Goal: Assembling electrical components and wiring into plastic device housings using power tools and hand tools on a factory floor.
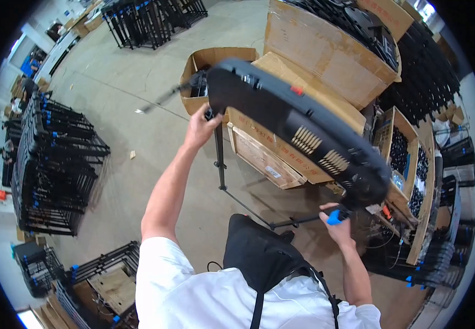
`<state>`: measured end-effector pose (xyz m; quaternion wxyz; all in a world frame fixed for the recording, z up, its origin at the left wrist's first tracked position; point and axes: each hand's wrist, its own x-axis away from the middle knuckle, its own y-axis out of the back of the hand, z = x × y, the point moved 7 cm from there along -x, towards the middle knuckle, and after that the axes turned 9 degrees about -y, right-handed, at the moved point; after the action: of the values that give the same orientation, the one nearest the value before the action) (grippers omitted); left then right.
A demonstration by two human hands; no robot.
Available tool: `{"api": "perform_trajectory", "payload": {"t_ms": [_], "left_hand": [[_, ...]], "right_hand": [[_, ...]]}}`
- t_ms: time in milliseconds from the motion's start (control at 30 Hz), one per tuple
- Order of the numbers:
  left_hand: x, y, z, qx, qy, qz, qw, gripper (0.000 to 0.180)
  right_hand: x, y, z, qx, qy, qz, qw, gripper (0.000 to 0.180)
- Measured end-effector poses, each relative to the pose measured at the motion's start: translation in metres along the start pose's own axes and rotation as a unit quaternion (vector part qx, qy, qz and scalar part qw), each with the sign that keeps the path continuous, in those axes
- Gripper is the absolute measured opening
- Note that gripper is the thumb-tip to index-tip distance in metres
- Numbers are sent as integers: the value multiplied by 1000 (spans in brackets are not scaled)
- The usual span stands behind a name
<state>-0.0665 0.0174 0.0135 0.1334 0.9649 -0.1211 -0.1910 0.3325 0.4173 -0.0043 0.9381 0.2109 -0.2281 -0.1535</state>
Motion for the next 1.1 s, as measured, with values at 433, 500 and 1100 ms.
{"api": "perform_trajectory", "payload": {"t_ms": [433,500,1100], "left_hand": [[-19,-54,154,-85,117,71,987,41],[-18,-46,166,-112,153,62,980,44],[-84,-133,-160,-178,-241,39,953,29]], "right_hand": [[-110,-99,-130,168,-158,-15,973,47],[-121,-92,-119,217,-192,-33,957,48],[-156,111,1,-97,-35,-255,962,68]]}}
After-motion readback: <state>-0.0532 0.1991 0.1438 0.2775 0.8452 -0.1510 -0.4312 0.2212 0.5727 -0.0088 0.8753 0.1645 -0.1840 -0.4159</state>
